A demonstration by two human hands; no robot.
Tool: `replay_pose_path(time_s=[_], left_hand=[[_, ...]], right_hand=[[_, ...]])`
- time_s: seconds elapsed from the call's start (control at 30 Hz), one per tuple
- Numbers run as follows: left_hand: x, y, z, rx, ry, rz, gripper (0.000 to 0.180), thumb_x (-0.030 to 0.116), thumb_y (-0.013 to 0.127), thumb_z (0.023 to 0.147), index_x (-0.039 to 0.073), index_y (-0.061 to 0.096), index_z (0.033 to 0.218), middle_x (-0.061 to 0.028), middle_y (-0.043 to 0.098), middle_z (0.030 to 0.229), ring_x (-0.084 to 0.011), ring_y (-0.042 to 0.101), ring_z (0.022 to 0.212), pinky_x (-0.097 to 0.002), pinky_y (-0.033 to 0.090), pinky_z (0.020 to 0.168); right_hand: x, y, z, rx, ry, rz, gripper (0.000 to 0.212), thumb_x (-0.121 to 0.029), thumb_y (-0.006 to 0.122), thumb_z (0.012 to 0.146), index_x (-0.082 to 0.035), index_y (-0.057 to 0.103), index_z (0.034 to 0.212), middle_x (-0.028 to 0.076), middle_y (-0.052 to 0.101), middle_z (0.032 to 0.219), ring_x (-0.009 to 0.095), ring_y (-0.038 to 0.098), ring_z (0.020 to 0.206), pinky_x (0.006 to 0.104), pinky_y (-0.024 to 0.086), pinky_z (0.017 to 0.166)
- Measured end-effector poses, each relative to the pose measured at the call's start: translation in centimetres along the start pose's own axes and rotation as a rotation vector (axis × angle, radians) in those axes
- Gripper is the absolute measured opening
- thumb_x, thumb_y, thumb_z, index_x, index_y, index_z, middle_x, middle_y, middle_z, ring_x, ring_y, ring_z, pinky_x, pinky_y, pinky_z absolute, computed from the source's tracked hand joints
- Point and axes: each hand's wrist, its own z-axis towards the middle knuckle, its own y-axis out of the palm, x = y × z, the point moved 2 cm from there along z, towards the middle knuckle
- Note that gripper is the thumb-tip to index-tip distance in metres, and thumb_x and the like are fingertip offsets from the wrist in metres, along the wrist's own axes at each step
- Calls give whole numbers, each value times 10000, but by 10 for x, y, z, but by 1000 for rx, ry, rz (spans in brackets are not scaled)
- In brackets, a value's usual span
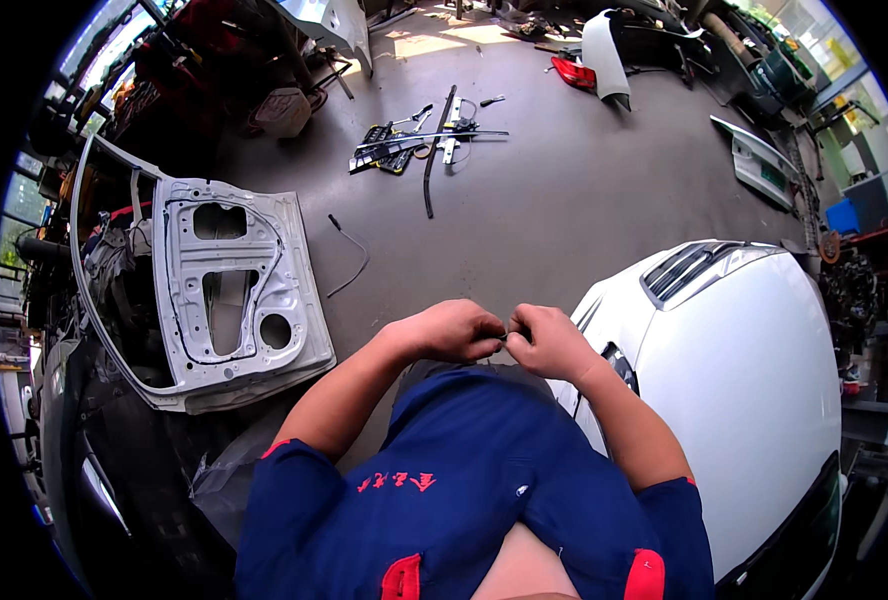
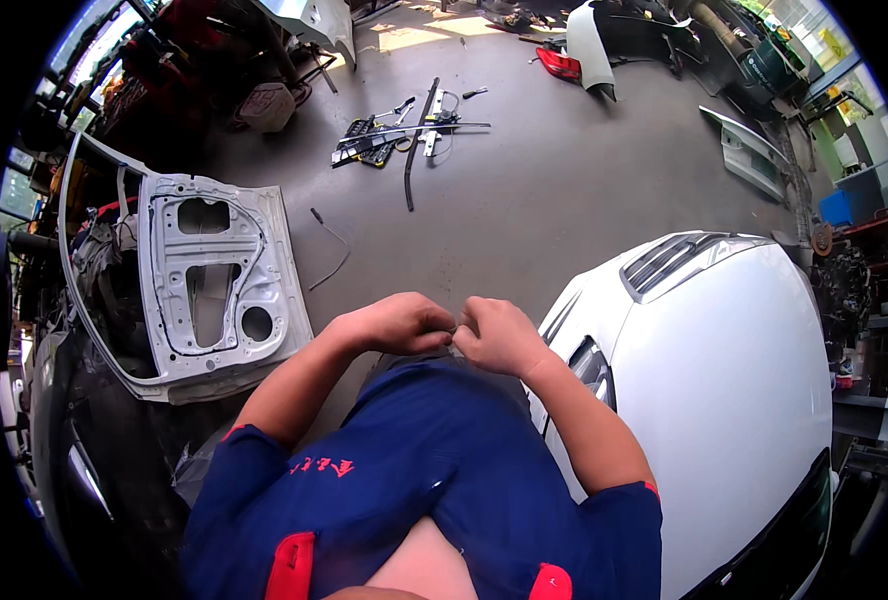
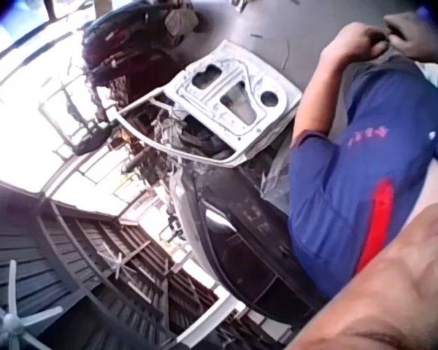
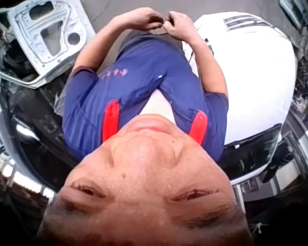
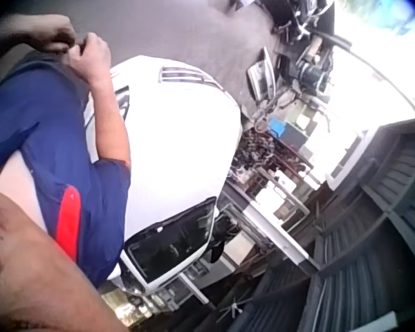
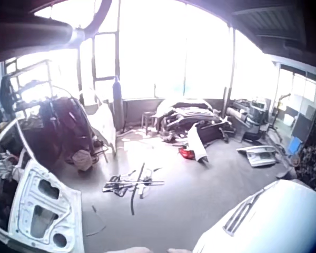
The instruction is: The person picks up a long, thin black trim piece and a small metal clip from the floor. They insert the clip into a slot on the trim piece and press it into place. The person then repeats this process with a second clip, securing it to the trim piece.
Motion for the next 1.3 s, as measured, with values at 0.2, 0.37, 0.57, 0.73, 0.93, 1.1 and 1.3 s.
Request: replay_pose_path(time_s=[0.2, 0.37, 0.57, 0.73, 0.93, 1.1, 1.3], left_hand=[[-15, -139, 146, -95, 94, 139, 222, 213, 583, 900, 9, 642, 837, -233, 636, 784, -447, 618, 768, -524, 501, 729], [-48, -246, 229, -27, 58, 222, 203, 211, 609, 899, 20, 669, 861, -231, 643, 805, -437, 631, 802, -527, 503, 738], [-111, -368, 252, 185, -274, -76, 172, 146, 623, 921, -14, 684, 921, -156, 684, 791, -295, 672, 755, -399, 524, 712], [-228, -437, 209, 821, -543, -455, 193, 91, 559, 1027, -49, 692, 1040, -69, 744, 929, -124, 688, 881, -295, 553, 850], [-358, -473, 164, 1529, -777, -825, 247, 171, 554, 1053, -12, 702, 1129, -44, 711, 959, -111, 654, 831, -280, 546, 786], [-430, -511, 237, 1612, -768, -1210, 337, 176, 620, 956, 22, 620, 1256, -49, 690, 974, -158, 663, 852, -323, 565, 850], [-498, -482, 298, 1699, -669, -1446, 301, 108, 662, 879, 43, 622, 1171, -64, 707, 1049, -182, 683, 972, -350, 519, 978]], right_hand=[[31, -118, 107, 216, 34, -121, 178, -181, 624, 849, -18, 589, 909, 183, 670, 880, 398, 667, 885, 483, 537, 820], [74, -210, 233, 311, -53, -243, 132, -150, 607, 833, -30, 566, 869, 170, 651, 843, 392, 656, 864, 496, 527, 809], [262, -376, 414, 257, 480, -584, 339, -248, 567, 886, 21, 638, 1080, 245, 726, 1078, 424, 691, 1048, 499, 556, 931], [566, -573, 407, 544, 1127, -354, 470, -294, 591, 865, 62, 685, 1158, 234, 731, 1169, 363, 718, 1026, 462, 550, 901], [523, -622, 484, 937, 886, 456, 177, -254, 674, 872, -154, 641, 1015, -3, 543, 812, 135, 479, 715, 411, 462, 708], [377, -595, 628, 761, 754, 752, 272, -258, 743, 948, -204, 649, 1197, -32, 629, 1049, 150, 524, 949, 449, 494, 892], [291, -534, 848, 244, 431, 589, 193, -200, 717, 982, -155, 686, 1167, -52, 624, 1035, 97, 568, 952, 351, 506, 858]])
